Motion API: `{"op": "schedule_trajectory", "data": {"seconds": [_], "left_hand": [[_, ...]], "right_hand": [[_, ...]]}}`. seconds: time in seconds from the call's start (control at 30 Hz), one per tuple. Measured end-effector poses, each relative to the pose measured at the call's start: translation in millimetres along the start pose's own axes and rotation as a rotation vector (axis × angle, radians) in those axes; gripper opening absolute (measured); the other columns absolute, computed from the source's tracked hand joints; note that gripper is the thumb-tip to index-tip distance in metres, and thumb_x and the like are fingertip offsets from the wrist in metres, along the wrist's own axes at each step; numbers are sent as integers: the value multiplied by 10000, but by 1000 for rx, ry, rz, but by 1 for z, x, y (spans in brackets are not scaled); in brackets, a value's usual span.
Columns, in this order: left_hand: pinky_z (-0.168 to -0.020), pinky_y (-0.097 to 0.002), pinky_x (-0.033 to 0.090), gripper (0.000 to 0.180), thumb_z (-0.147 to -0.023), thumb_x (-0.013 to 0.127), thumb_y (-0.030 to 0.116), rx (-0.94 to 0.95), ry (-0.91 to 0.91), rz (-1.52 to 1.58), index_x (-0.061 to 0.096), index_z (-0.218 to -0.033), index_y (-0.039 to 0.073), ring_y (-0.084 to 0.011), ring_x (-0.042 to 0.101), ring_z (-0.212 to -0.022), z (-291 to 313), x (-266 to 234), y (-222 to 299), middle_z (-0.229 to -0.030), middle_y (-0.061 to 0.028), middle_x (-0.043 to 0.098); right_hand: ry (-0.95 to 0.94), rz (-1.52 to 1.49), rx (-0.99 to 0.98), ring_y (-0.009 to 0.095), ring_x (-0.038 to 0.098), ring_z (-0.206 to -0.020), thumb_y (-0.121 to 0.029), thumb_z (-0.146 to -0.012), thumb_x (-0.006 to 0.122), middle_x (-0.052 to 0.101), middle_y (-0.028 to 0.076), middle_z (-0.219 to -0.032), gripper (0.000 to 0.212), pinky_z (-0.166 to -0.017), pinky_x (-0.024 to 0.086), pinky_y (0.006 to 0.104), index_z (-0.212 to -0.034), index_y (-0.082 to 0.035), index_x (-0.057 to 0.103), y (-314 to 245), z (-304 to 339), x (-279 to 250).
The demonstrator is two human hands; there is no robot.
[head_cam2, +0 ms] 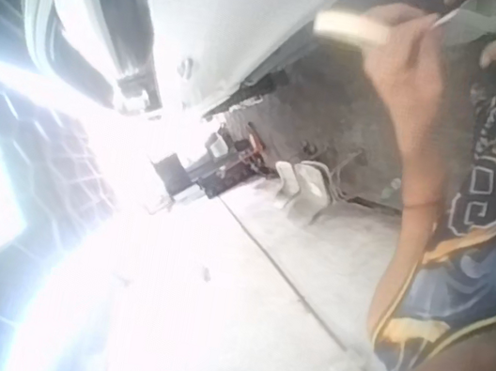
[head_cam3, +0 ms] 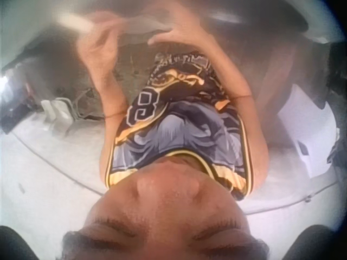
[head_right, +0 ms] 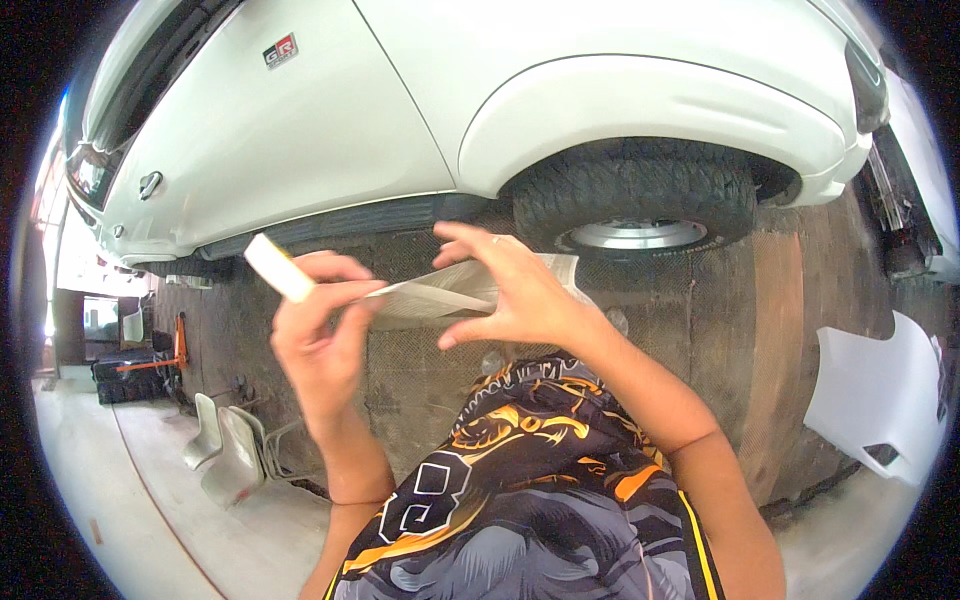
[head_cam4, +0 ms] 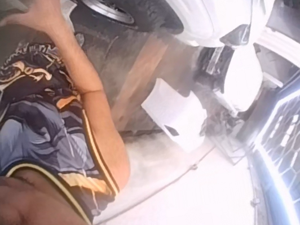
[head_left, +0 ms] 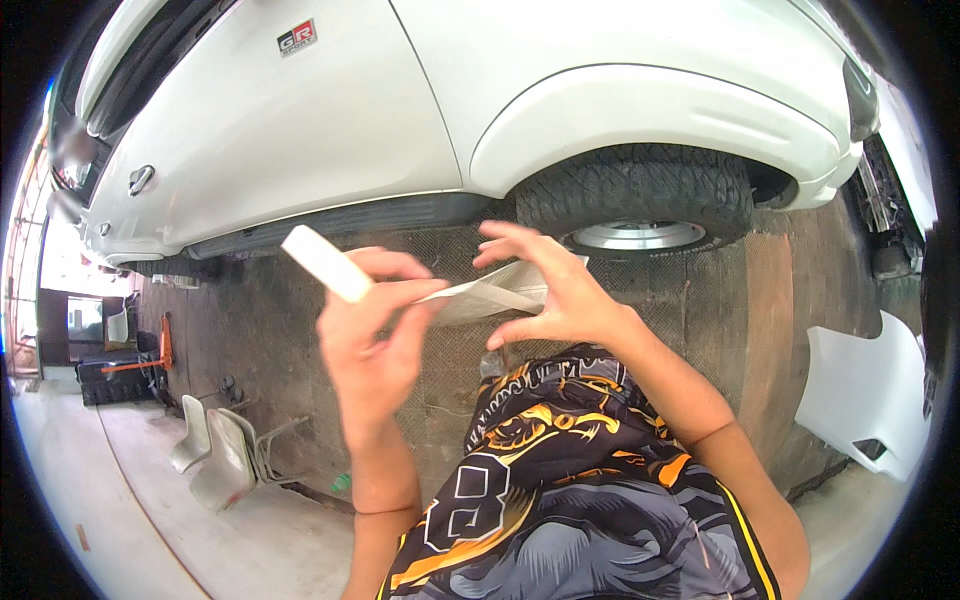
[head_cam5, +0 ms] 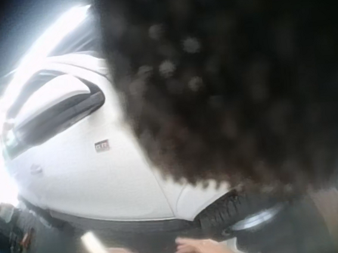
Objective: The person sits on the floor and uses masking tape to secure newspaper strips around a car tire rim. They then stand, retrieve additional newspaper, and tape it to the front fender and side mirror of a white car.
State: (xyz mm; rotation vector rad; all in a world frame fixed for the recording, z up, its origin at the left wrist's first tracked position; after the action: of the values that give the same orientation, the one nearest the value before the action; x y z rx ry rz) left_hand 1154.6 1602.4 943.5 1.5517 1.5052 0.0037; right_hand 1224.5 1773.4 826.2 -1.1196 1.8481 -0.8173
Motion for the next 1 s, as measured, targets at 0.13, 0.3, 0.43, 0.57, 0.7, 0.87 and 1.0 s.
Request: {"op": "schedule_trajectory", "data": {"seconds": [0.13,0.3,0.43,0.57,0.7,0.87,1.0], "left_hand": [[-838,-331,479,149,-784,775,-41,-58,179,65,742,-912,28,-198,602,-924,9,-61,-9,-968,-84,669],[-935,-284,422,120,-911,740,43,-205,498,109,692,-984,-40,-171,566,-1024,37,-155,-46,-1119,-98,639],[-950,-312,460,239,-970,710,101,-360,626,220,654,-1139,-58,-155,603,-1040,71,-197,-90,-1144,-94,669],[-943,-320,469,288,-978,705,122,-421,667,268,630,-1199,-48,-158,611,-1045,98,-212,-126,-1137,-87,671],[-955,-334,467,319,-983,702,141,-450,725,311,613,-1235,-33,-171,607,-1061,112,-225,-146,-1149,-88,662],[-961,-355,480,333,-988,694,149,-486,748,382,605,-1256,-29,-185,611,-1070,128,-231,-153,-1177,-102,659],[-966,-376,489,329,-1006,665,135,-544,775,402,581,-1265,-50,-191,614,-1076,137,-226,-155,-1200,-113,652]], "right_hand": [[-201,197,109,293,644,-1059,-309,-713,895,707,75,-1105,663,-1043,422,430,-1300,-124,650,44,21,11],[-241,58,263,262,686,-891,-191,-782,841,719,91,-912,238,-832,521,378,-949,-41,763,77,57,-13],[-113,-355,547,152,689,-893,-93,-856,807,741,60,-939,164,-802,547,309,-973,9,755,87,88,-44],[13,-507,669,125,696,-891,-65,-882,788,744,63,-946,160,-809,569,288,-999,17,716,87,104,-63],[96,-473,768,126,705,-887,-56,-883,784,746,79,-950,196,-816,575,287,-1029,16,675,89,113,-74],[319,-637,682,143,714,-891,-6,-861,780,748,90,-981,216,-824,581,302,-1050,11,675,79,123,-82],[534,-817,610,162,722,-907,33,-840,776,750,113,-1016,270,-839,592,318,-1087,10,670,69,127,-85]]}}
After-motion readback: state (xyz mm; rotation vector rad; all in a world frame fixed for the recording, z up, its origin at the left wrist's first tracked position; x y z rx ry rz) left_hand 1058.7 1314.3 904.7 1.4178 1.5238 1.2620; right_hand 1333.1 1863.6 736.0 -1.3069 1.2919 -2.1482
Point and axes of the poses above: each hand's wrist, its own z-axis away from the middle knuckle, its own x-axis out of the palm, y = z × x, the point moved 6 cm from there along -z, towards the middle knuckle
